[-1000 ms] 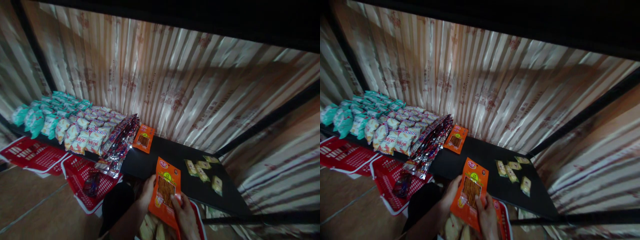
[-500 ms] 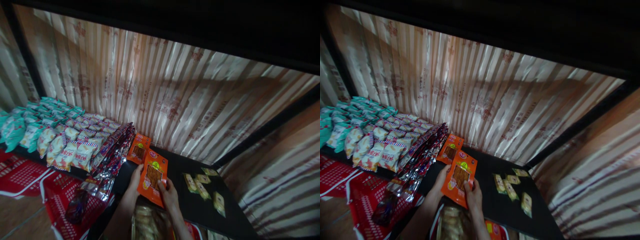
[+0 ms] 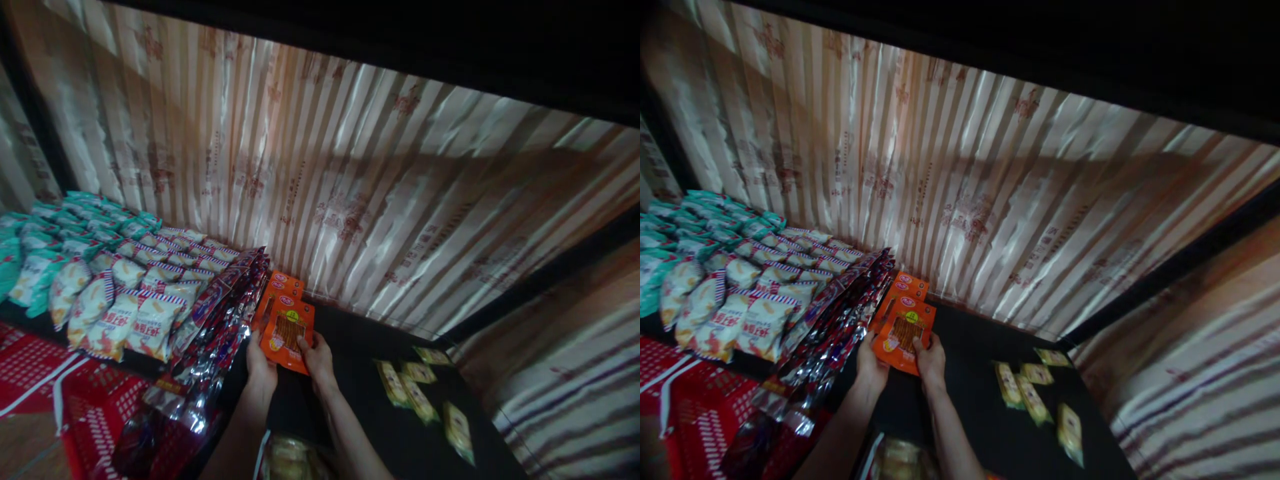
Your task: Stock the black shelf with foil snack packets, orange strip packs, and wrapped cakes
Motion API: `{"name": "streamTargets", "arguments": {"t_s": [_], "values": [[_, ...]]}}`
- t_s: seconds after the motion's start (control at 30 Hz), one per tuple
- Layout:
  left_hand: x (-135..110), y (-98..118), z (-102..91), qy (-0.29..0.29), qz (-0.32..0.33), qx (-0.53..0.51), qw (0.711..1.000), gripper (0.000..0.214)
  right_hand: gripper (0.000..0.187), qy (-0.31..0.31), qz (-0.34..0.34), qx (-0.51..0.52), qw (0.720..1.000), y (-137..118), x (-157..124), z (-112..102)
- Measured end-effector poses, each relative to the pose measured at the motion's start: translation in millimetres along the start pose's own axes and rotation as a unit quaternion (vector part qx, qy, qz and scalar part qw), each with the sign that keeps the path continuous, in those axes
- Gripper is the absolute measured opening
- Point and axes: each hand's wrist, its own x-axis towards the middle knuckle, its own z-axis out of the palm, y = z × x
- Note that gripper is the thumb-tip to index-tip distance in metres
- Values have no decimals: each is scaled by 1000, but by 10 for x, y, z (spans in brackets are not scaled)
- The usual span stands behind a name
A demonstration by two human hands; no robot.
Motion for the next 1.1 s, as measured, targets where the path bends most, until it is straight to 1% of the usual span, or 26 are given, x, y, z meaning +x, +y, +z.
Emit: {"name": "streamTargets", "arguments": {"t_s": [0.1, 0.2, 0.3, 0.43, 0.5, 0.6, 0.67, 0.73, 0.8, 0.9, 1.0, 1.07, 1.1], "values": [[36, 16, -21, 44, 41, -12, 998, 23, 44, -3, 0, -38, 999, -27, 67, 101], [72, 10, -42, 57, 62, -42, 996, 20, 43, 5, -15, -80, 997, -68, 117, 176], [96, -5, -55, 79, 64, -50, 994, 13, 42, 4, -21, -113, 993, -112, 164, 229], [81, -20, -62, 78, 57, -23, 995, 10, 43, 6, -13, -128, 992, -143, 215, 281], [52, -32, -69, 88, 45, 15, 995, 10, 48, 6, -7, -118, 993, -134, 234, 306], [4, -77, -88, 96, 9, 118, 988, 15, 55, -3, -9, -100, 995, -95, 262, 340], [-18, -123, -101, 74, -19, 198, 977, 22, 55, -5, -17, -104, 994, -68, 285, 353], [-28, -169, -108, 40, -18, 273, 961, 30, 51, -1, -22, -123, 992, -58, 309, 355], [-32, -201, -107, 18, 20, 340, 940, 31, 46, 1, -30, -139, 990, -68, 329, 353], [-49, -212, -100, -5, 130, 412, 902, 30, 43, -5, -37, -148, 988, -98, 345, 357], [-80, -188, -96, -53, 250, 438, 862, 25, 42, -11, -34, -148, 988, -110, 343, 377], [-85, -165, -96, -73, 306, 441, 841, 21, 42, -13, -35, -147, 988, -102, 337, 392], [-78, -154, -97, -74, 325, 442, 833, 21, 42, -12, -38, -147, 988, -97, 335, 397]]}}
